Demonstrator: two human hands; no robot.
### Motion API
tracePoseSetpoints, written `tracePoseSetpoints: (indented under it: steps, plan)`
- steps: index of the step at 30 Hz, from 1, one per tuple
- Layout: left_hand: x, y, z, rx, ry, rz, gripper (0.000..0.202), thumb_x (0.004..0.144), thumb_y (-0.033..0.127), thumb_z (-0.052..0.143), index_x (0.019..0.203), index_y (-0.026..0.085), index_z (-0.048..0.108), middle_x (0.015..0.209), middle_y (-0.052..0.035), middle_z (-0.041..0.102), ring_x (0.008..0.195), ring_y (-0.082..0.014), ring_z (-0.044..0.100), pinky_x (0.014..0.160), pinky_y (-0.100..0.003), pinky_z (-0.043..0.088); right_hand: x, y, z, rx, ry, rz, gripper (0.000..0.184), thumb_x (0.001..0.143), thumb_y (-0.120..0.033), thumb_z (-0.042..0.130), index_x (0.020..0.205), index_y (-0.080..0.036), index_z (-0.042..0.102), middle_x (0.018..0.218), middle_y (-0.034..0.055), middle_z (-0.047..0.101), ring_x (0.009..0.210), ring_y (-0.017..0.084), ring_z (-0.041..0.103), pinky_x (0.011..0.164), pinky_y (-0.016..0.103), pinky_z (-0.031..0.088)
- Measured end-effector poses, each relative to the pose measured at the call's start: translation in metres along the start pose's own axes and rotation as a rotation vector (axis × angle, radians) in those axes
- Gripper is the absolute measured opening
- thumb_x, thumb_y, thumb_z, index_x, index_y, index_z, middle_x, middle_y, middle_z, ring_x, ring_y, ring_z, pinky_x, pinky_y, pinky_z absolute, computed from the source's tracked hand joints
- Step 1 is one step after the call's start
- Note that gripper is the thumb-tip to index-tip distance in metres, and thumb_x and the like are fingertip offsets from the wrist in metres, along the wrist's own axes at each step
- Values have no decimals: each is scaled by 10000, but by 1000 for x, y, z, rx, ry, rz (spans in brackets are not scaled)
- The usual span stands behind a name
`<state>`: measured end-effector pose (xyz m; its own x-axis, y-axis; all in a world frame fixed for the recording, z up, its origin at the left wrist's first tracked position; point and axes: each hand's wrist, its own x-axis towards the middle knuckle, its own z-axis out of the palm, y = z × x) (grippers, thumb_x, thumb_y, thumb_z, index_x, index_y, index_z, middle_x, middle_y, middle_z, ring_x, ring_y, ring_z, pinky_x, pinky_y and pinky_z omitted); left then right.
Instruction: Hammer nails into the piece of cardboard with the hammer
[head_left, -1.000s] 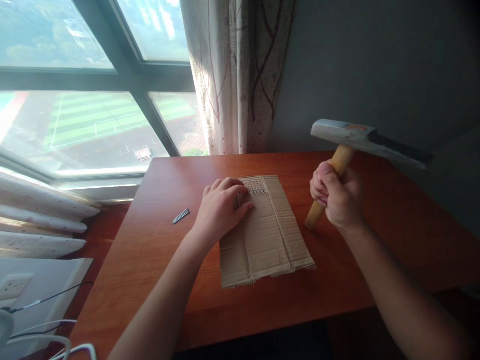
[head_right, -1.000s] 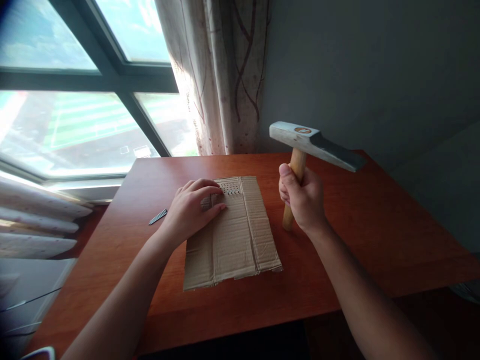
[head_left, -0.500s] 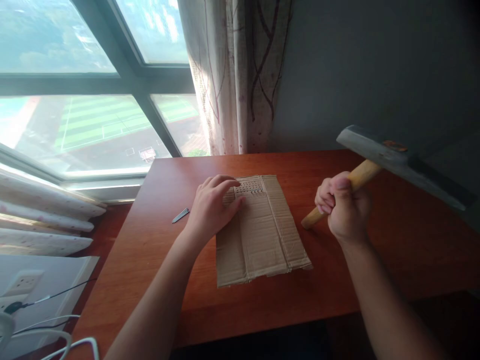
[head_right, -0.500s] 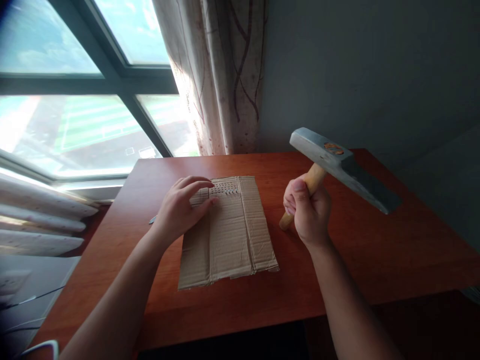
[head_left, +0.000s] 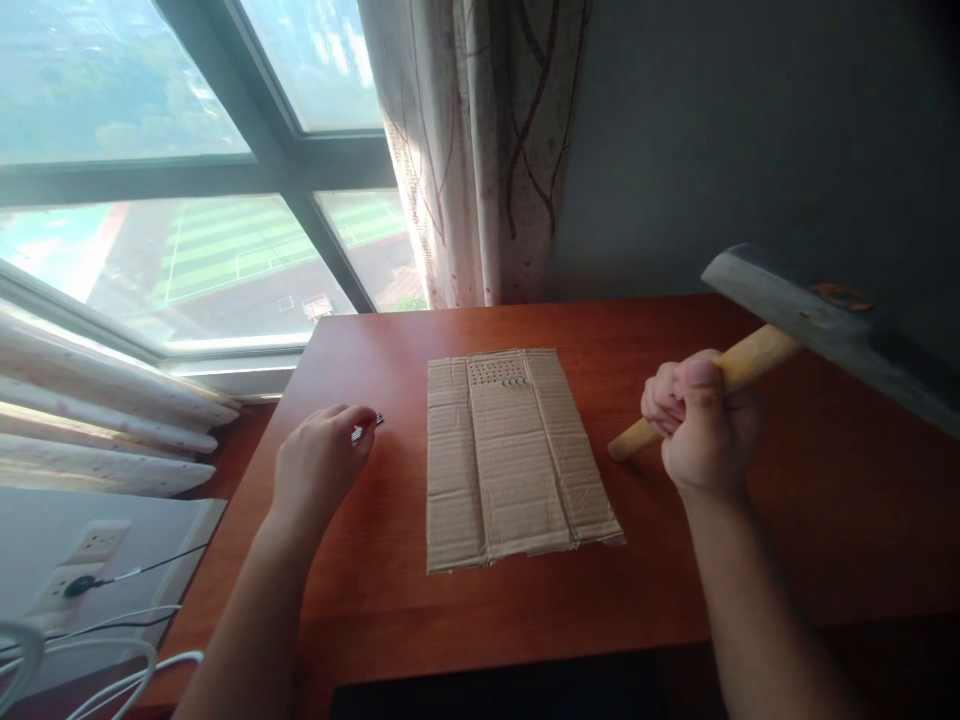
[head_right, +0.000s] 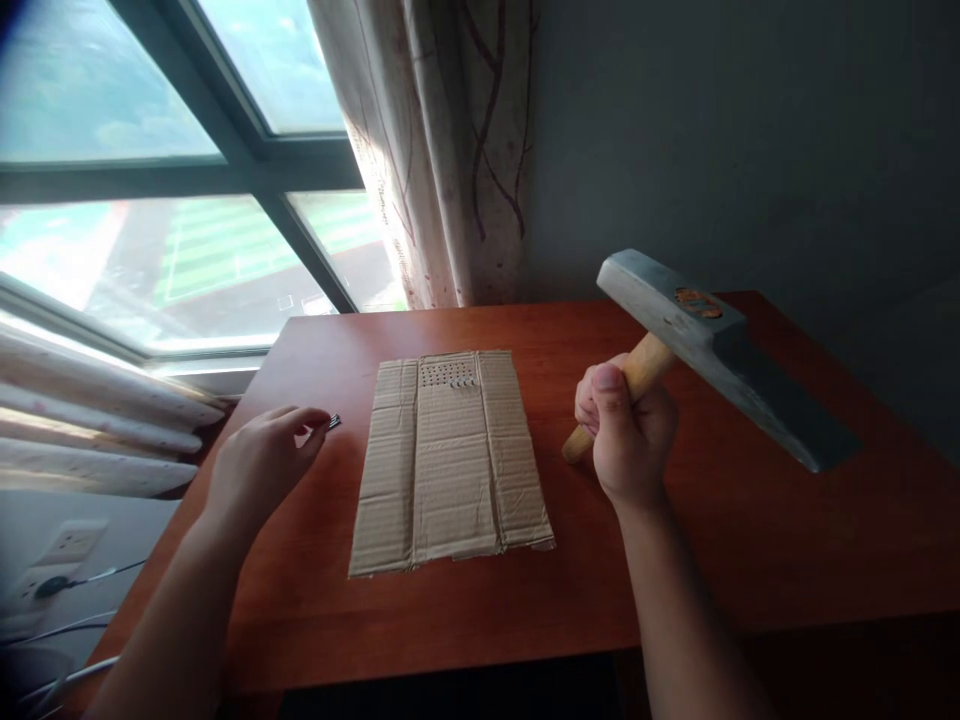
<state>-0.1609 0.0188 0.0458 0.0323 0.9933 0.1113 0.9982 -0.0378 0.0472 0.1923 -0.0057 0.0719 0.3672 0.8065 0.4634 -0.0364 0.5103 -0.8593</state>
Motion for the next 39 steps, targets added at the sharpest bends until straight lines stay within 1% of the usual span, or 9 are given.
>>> tracePoseSetpoints:
  steps: [3,7,10,15,20,28,35,39]
  plan:
    - [-4,-1,4,91,-32,9,288,940,365,455,934,238,712,993,-62,725,888,-252,665,621,-313,395,0,0,0,-3,0,-3,443,926,-437,612,629,-220,367,486,-83,289,388,63,272,381,232,191]
    - [-6,-1,5,142,-46,22,286,941,344,451,972,229,711,1007,-79,717,901,-262,659,621,-321,392,0,-1,-1,37,-6,9,427,929,-407,616,635,-216,373,487,-84,292,388,59,263,383,230,181]
    - [-6,0,7,148,-51,22,281,942,348,457,971,233,712,1007,-78,715,913,-261,655,613,-319,385,0,-2,-2,61,-9,6,423,930,-388,620,633,-214,374,485,-84,293,385,58,266,380,229,178]
    - [-6,0,8,164,-47,28,307,961,356,426,977,240,710,997,-70,714,917,-259,654,600,-324,379,1,-1,-2,37,7,4,448,924,-421,622,630,-218,351,485,-87,281,380,56,257,374,226,181]
    - [-7,1,7,178,-33,28,298,961,350,425,990,242,701,1001,-72,712,935,-263,654,601,-322,382,1,-2,-2,37,0,-2,428,923,-407,622,632,-218,372,481,-84,284,382,59,259,372,229,182]
    - [-6,4,6,176,-55,14,308,960,339,422,974,249,717,1017,-71,714,931,-262,655,584,-316,377,-1,-1,-3,15,6,0,431,926,-419,612,638,-220,359,485,-86,277,385,61,251,382,230,182]
    - [-5,3,5,174,-95,12,327,965,344,408,964,244,719,1010,-78,714,927,-261,658,576,-310,377,0,-2,-2,47,2,-4,418,932,-385,612,631,-217,375,483,-82,286,386,62,264,384,238,174]
    - [-6,3,5,180,-65,8,309,961,350,421,997,247,710,1029,-75,713,944,-260,658,593,-309,397,1,-2,-1,37,5,2,419,919,-418,624,634,-222,387,480,-84,284,380,64,260,378,243,172]
